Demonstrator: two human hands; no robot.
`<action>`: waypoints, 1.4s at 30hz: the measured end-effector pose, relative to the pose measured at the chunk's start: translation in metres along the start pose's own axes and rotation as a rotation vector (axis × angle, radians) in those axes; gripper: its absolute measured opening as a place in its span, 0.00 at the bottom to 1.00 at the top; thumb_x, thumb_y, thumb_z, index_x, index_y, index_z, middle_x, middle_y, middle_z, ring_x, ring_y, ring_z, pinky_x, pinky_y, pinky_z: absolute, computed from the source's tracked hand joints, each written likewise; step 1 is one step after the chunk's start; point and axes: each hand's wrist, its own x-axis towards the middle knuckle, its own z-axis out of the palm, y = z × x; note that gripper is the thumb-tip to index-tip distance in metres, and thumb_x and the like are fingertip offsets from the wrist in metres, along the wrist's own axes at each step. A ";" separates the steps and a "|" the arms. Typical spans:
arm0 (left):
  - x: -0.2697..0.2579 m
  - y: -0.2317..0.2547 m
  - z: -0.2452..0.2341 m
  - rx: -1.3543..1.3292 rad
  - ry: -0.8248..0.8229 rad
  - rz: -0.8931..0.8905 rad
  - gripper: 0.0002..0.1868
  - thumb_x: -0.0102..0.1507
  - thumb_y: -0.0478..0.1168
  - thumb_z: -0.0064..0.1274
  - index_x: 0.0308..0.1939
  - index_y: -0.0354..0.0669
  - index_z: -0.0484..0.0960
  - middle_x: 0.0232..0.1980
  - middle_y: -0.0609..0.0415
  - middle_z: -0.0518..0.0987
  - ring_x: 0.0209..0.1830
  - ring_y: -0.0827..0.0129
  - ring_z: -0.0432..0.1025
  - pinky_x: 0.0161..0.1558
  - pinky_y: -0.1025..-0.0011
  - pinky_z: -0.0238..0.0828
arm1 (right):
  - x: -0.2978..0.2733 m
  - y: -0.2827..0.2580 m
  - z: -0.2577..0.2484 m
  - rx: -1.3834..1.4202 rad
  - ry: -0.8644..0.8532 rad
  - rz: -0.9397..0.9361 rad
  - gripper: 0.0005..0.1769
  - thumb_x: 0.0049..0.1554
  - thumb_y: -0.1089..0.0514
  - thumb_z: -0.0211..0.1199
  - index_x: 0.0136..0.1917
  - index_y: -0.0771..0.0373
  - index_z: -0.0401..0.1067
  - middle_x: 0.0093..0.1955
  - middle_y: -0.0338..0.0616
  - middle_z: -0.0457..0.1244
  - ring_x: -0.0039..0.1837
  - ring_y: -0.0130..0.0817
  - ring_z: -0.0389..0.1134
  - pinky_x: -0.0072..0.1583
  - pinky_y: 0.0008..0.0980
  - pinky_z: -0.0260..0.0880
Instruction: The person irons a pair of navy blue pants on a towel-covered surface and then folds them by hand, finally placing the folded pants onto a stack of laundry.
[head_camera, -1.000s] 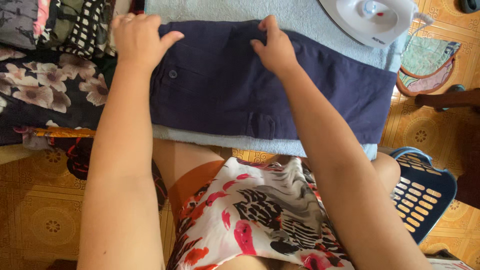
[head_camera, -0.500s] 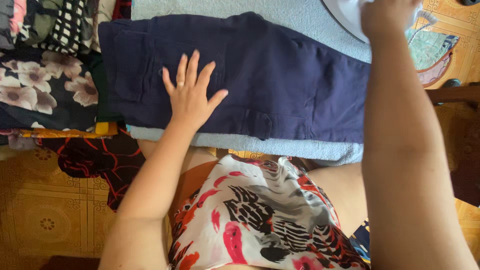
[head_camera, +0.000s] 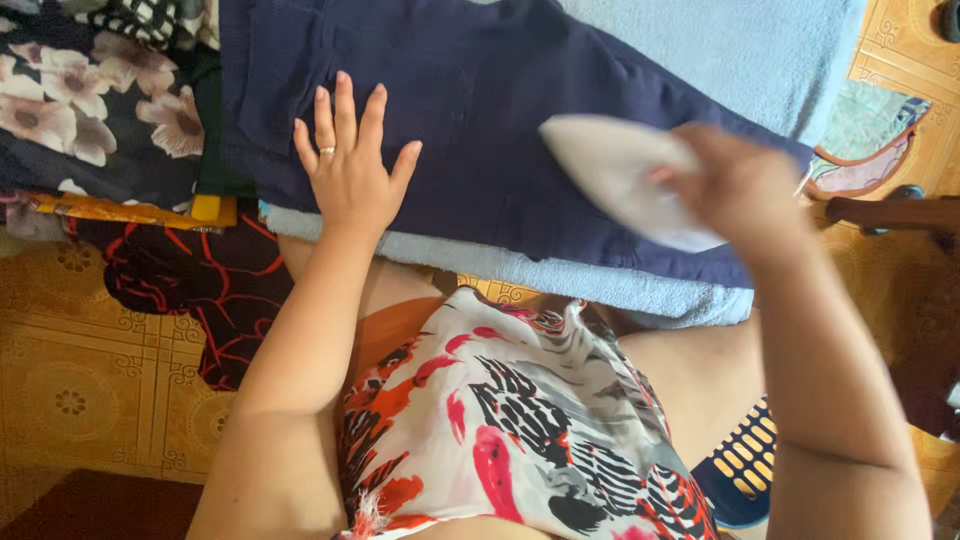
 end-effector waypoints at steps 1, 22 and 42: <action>0.000 0.000 0.001 0.002 0.005 -0.001 0.36 0.71 0.61 0.54 0.78 0.50 0.67 0.83 0.41 0.54 0.83 0.45 0.45 0.76 0.38 0.34 | 0.003 -0.020 0.008 -0.024 -0.001 -0.056 0.27 0.59 0.40 0.70 0.65 0.57 0.75 0.53 0.52 0.71 0.50 0.53 0.74 0.50 0.48 0.73; 0.001 0.004 0.000 -0.008 -0.052 -0.047 0.36 0.71 0.60 0.53 0.79 0.52 0.66 0.84 0.43 0.51 0.84 0.46 0.42 0.76 0.40 0.33 | -0.063 0.056 0.027 -0.128 -0.063 0.194 0.26 0.63 0.35 0.71 0.63 0.54 0.76 0.45 0.51 0.70 0.49 0.52 0.72 0.50 0.47 0.71; 0.003 0.000 -0.002 -0.009 -0.056 -0.031 0.35 0.72 0.60 0.51 0.79 0.51 0.66 0.84 0.42 0.51 0.83 0.46 0.42 0.76 0.40 0.33 | 0.060 0.002 0.051 -0.147 0.086 0.153 0.22 0.64 0.38 0.70 0.61 0.55 0.74 0.42 0.53 0.69 0.45 0.57 0.71 0.44 0.53 0.68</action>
